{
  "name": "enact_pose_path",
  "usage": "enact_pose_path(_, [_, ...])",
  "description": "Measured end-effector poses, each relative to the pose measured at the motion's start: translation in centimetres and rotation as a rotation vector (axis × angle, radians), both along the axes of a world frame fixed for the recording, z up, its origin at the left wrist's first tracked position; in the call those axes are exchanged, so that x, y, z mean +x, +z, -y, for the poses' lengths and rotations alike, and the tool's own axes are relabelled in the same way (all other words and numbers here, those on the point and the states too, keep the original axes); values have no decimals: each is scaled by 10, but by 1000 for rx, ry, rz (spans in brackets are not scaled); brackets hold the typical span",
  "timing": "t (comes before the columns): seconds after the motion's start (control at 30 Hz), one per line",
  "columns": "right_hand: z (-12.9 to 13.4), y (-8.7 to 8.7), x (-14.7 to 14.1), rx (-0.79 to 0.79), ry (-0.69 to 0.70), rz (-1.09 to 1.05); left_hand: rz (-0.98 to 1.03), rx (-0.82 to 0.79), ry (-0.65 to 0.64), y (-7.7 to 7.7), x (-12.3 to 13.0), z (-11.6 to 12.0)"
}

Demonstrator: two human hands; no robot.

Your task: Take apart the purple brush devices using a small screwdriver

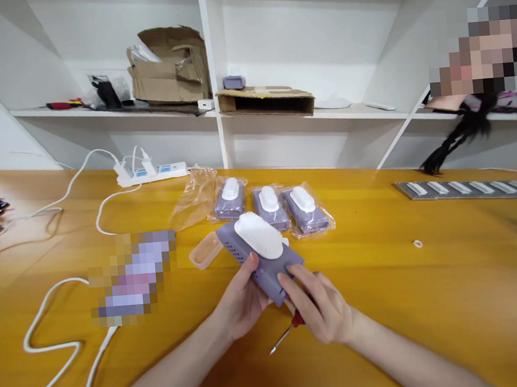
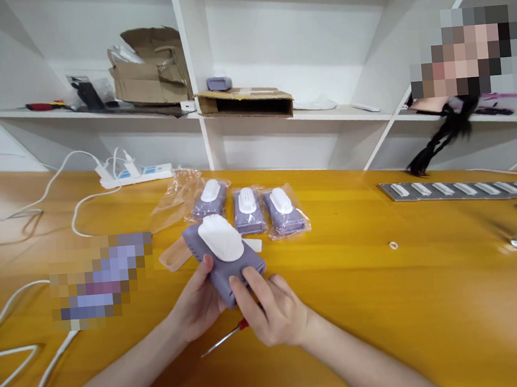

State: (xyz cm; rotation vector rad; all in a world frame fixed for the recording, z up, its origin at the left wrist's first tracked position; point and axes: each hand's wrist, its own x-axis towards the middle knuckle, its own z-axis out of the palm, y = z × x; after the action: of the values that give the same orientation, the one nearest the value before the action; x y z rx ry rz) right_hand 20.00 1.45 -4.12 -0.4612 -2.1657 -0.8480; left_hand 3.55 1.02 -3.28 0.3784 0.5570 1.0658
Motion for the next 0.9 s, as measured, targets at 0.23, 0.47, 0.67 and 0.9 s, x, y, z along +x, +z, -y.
enact_pose_path(0.23, [1,9,-1,-229,-38,7,-61,-27,160,5,-5,-9])
enact_pose_path(0.47, [15,41,3,-1275,-169,-158,-146,53,276,-3,-12,-21])
enact_pose_path(0.67, [3,17,8,-1674,-41,-378,-313,118,314,-17,-11,-29])
enact_pose_path(0.9, [4,6,3,-1974,-68,-565,-364,152,300,-23,-9,-29])
